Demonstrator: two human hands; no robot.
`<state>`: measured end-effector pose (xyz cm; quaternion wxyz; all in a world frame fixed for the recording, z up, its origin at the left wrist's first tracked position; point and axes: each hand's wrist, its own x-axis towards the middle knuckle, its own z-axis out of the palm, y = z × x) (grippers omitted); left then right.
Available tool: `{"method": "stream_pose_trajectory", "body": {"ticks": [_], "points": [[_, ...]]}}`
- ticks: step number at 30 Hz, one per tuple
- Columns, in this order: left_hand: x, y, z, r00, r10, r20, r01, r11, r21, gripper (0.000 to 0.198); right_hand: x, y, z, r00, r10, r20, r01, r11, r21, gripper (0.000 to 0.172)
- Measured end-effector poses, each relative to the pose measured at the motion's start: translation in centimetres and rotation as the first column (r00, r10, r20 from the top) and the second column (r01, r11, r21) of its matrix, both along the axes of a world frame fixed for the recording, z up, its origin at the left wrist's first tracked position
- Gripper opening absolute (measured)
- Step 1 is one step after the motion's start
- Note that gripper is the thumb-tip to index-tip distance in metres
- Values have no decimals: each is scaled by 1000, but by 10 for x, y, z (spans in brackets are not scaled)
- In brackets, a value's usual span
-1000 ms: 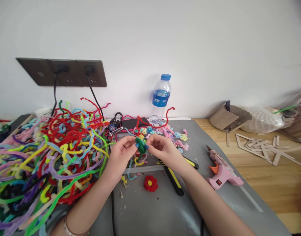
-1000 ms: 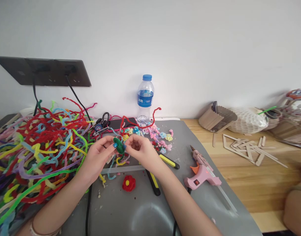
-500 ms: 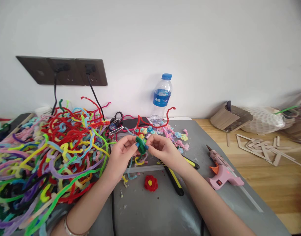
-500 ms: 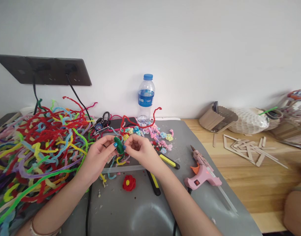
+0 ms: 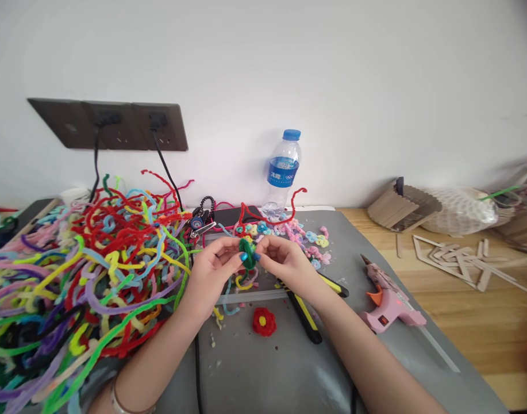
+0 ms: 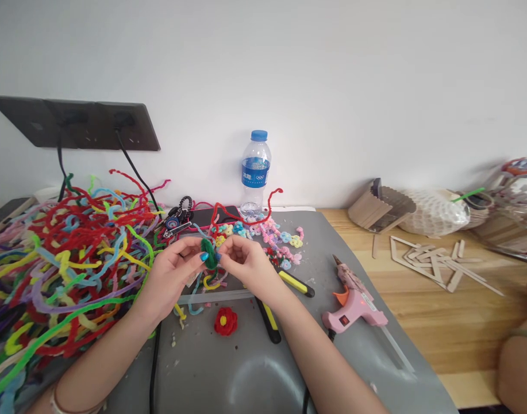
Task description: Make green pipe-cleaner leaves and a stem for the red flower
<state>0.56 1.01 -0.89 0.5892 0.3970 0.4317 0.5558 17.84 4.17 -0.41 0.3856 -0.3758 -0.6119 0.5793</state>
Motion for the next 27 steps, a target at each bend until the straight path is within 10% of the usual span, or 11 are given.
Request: {"method": "stream_pose_trajectory", "body": {"ticks": [27], "points": [[2,-1,9,963,-37,265,50,998,-41,24,-1,0,-5,968,77,-239,-129,969,-212,38]]}}
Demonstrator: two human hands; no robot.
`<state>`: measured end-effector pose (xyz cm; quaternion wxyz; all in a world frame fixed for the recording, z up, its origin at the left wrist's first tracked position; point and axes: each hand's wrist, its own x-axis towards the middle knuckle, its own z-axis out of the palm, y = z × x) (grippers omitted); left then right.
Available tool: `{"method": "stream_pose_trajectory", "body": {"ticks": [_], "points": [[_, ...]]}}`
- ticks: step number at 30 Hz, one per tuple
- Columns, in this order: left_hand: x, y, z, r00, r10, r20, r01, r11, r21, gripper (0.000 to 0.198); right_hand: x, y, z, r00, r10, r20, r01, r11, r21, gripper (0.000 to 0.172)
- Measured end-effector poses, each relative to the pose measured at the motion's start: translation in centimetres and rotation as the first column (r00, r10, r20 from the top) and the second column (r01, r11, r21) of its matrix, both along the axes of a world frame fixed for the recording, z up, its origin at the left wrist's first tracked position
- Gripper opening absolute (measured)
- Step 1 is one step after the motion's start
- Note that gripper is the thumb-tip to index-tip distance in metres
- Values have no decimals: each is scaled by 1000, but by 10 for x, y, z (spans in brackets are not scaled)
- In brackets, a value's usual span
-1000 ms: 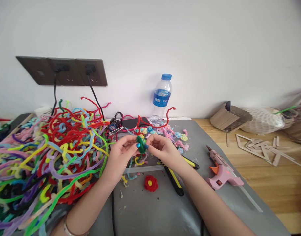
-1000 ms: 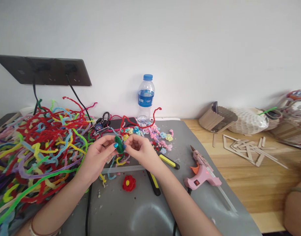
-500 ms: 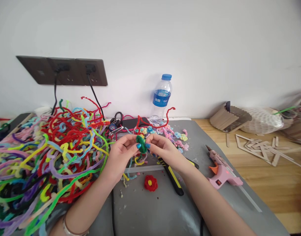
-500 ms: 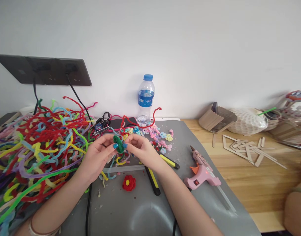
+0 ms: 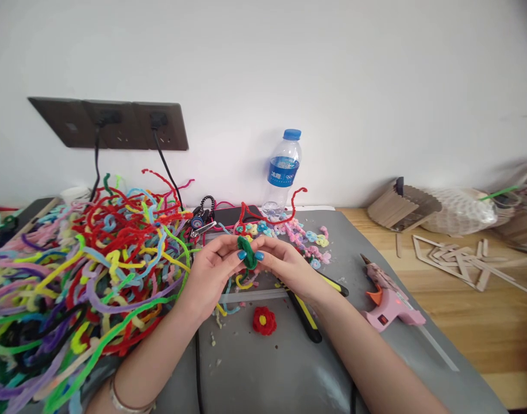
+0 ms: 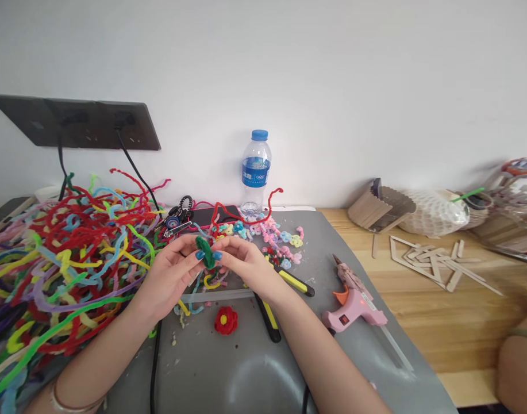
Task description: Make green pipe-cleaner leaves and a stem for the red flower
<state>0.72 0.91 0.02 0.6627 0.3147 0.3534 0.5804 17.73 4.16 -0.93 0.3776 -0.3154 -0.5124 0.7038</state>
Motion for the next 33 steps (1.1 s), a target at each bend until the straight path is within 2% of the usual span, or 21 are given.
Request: {"method": "stream_pose_trajectory", "body": {"ticks": [10,33], "points": [[0,0,0,999,-35,-32,35,999,16,24,0,1,-2,998,18,-53,-22,998,-67,38],[1,-1,0,997,-56,-46,58,997,47,26,0,0,0,999,33,-43,-36,997,-69,38]]}}
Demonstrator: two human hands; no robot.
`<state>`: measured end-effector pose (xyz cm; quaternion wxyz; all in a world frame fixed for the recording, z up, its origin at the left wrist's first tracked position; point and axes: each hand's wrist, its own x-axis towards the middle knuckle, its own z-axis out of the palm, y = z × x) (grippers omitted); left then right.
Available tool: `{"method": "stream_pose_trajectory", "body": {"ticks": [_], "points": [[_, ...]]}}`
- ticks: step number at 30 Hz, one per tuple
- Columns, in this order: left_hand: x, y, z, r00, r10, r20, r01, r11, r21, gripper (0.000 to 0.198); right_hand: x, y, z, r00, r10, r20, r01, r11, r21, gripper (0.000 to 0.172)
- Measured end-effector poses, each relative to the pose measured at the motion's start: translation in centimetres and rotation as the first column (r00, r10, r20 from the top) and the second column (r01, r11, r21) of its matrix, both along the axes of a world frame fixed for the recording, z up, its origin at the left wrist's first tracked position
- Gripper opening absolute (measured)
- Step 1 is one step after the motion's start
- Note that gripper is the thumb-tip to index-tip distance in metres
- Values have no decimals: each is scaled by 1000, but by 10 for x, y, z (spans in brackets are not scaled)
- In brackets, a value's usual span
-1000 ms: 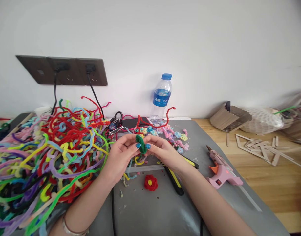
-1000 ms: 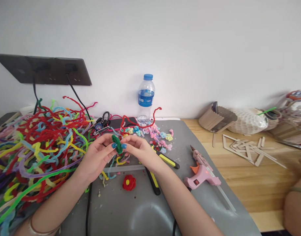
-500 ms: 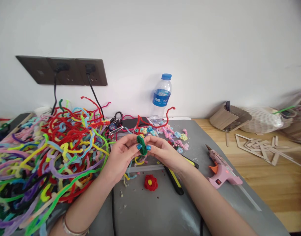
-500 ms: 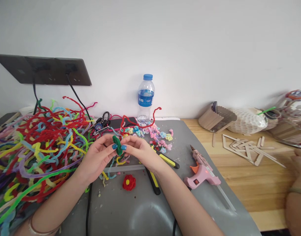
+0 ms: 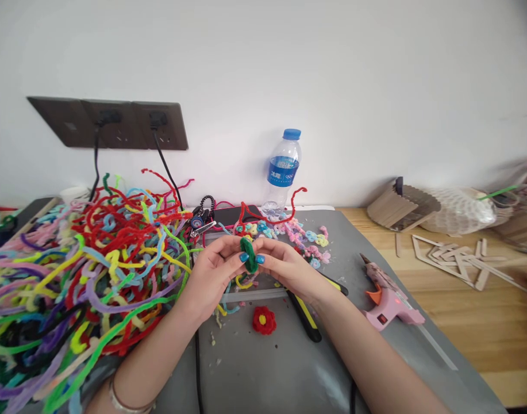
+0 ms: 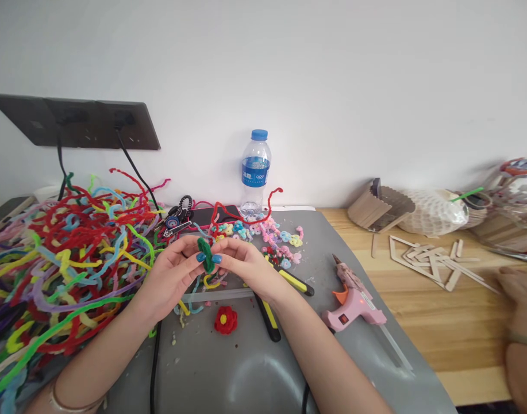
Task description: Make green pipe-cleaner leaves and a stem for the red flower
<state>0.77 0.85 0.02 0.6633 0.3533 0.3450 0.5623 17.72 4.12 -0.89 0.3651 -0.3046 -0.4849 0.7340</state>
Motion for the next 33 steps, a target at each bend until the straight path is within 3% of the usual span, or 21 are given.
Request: {"method": "stream_pose_trajectory", "body": {"ticks": [33], "points": [[0,0,1,999,-12,39,12,1000,3,23,1,0,-2,998,28,-48,-28,1000,1,32]]}}
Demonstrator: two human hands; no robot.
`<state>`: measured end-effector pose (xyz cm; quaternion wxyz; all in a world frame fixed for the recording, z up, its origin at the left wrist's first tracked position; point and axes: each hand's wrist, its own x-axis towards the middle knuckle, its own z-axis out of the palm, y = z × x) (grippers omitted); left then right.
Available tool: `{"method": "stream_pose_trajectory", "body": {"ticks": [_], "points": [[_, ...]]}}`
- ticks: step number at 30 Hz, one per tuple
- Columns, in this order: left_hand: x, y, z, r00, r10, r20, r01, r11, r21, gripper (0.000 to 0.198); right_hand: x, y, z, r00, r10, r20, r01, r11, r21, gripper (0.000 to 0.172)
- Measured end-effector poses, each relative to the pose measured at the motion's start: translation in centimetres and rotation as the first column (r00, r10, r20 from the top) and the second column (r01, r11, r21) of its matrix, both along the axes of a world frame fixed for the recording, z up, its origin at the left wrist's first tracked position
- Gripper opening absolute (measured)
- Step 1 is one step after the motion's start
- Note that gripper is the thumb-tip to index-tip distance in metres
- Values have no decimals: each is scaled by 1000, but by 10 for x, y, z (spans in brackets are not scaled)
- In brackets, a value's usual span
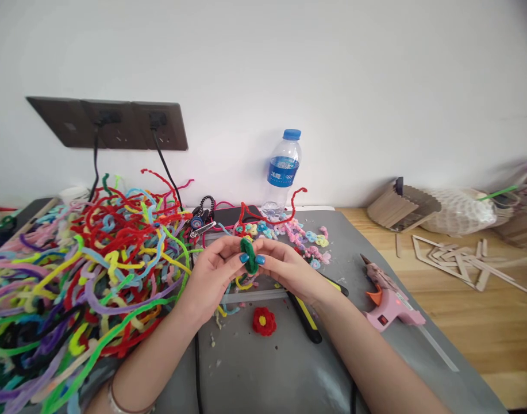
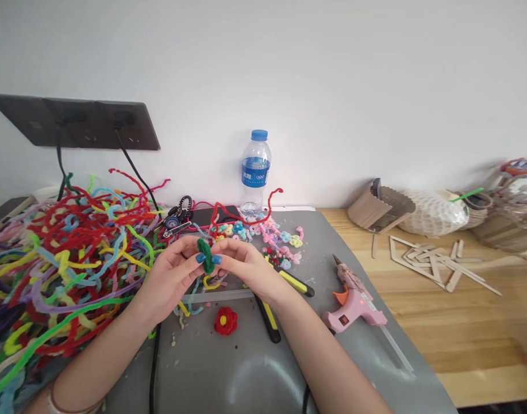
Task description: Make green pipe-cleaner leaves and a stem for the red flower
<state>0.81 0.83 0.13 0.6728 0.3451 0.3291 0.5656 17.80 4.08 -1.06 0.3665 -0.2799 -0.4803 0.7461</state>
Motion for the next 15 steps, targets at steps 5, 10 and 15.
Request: {"method": "stream_pose_trajectory", "body": {"ticks": [5,10,15], "points": [[0,-1,-1,1000,3,-6,-3,1000,4,22,0,1,1,1000,3,-3,-3,1000,-3,32],[-1,-2,-2,1000,2,3,-2,1000,7,22,0,0,1,1000,2,-2,-2,1000,-8,33],[-1,-1,-2,1000,-2,6,2,1000,8,20,0,0,1,1000,2,2,-2,1000,-10,32]]}}
